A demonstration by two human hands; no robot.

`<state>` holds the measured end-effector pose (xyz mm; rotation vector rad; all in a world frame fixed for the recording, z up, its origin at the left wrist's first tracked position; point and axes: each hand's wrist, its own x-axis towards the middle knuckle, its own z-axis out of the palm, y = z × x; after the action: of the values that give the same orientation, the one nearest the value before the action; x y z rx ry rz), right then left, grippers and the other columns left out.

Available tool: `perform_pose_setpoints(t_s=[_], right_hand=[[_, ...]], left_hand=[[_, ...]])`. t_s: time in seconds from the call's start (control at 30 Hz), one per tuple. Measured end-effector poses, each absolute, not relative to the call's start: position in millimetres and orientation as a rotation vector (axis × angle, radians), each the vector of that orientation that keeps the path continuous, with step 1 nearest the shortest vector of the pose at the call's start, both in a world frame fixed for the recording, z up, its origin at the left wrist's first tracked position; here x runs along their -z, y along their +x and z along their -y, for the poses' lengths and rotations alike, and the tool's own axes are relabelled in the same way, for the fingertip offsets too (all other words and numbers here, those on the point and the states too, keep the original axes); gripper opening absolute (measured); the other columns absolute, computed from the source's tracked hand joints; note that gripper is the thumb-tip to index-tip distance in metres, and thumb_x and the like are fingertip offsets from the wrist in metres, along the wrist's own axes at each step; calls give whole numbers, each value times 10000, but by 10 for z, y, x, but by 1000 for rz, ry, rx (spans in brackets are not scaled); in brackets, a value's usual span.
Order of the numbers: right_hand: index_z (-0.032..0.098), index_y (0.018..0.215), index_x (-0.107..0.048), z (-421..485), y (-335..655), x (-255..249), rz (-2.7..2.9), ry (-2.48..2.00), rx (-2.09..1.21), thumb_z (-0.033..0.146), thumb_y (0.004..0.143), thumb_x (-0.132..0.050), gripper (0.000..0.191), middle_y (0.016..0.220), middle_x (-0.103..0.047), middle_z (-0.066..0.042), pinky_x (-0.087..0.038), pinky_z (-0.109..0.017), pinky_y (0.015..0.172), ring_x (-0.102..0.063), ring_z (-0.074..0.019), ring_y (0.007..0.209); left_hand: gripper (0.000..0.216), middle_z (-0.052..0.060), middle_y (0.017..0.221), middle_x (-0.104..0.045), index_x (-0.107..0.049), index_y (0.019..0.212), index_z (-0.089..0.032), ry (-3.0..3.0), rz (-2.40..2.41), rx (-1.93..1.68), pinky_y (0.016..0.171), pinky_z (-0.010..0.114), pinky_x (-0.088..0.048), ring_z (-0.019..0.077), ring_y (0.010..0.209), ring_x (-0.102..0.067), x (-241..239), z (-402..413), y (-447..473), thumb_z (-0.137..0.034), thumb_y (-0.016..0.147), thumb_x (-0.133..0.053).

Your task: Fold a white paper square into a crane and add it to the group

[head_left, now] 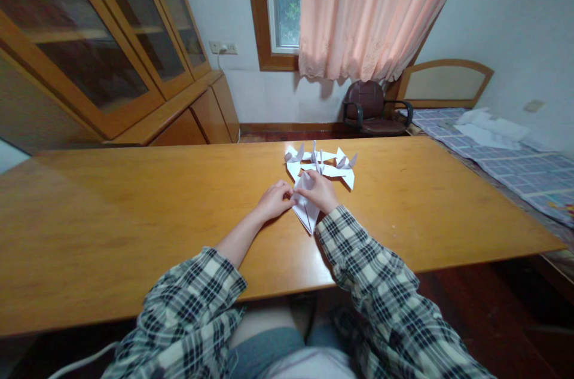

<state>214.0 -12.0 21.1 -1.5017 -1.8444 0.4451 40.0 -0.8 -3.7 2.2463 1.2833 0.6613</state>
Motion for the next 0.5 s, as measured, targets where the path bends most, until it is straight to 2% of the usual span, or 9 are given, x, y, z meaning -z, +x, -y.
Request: perform_pose_setpoints(t_s=[0.13, 0.23, 0.5], right_hand=[[224, 1024, -629, 105, 2147, -189, 1849, -1496, -457, 338, 685, -720, 369, 982, -690, -27, -444, -323, 789, -625, -215, 911], [227, 1021, -633, 97, 2153, -182, 1859, -1469, -463, 298, 693, -708, 344, 974, -690, -22, -445, -322, 788, -627, -214, 910], [237, 998, -652, 89, 2161, -166, 1842, -1426, -477, 333, 687, -718, 332, 940, -695, -17, -449, -323, 786, -630, -208, 877]], left_hand=[[211, 19, 917, -564, -669, 926, -223, 2274, -1244, -667, 745, 282, -436, 175, 852, -545, 27, 24, 373, -363, 776, -620], [282, 28, 950, -581, -691, 932, -226, 2272, -1157, -703, 766, 282, -434, 171, 874, -550, 46, 6, 340, -429, 862, -509], [250, 24, 932, -603, -714, 868, -213, 2278, -1160, -760, 720, 256, -429, 156, 842, -563, 94, -28, 326, -350, 864, -504]])
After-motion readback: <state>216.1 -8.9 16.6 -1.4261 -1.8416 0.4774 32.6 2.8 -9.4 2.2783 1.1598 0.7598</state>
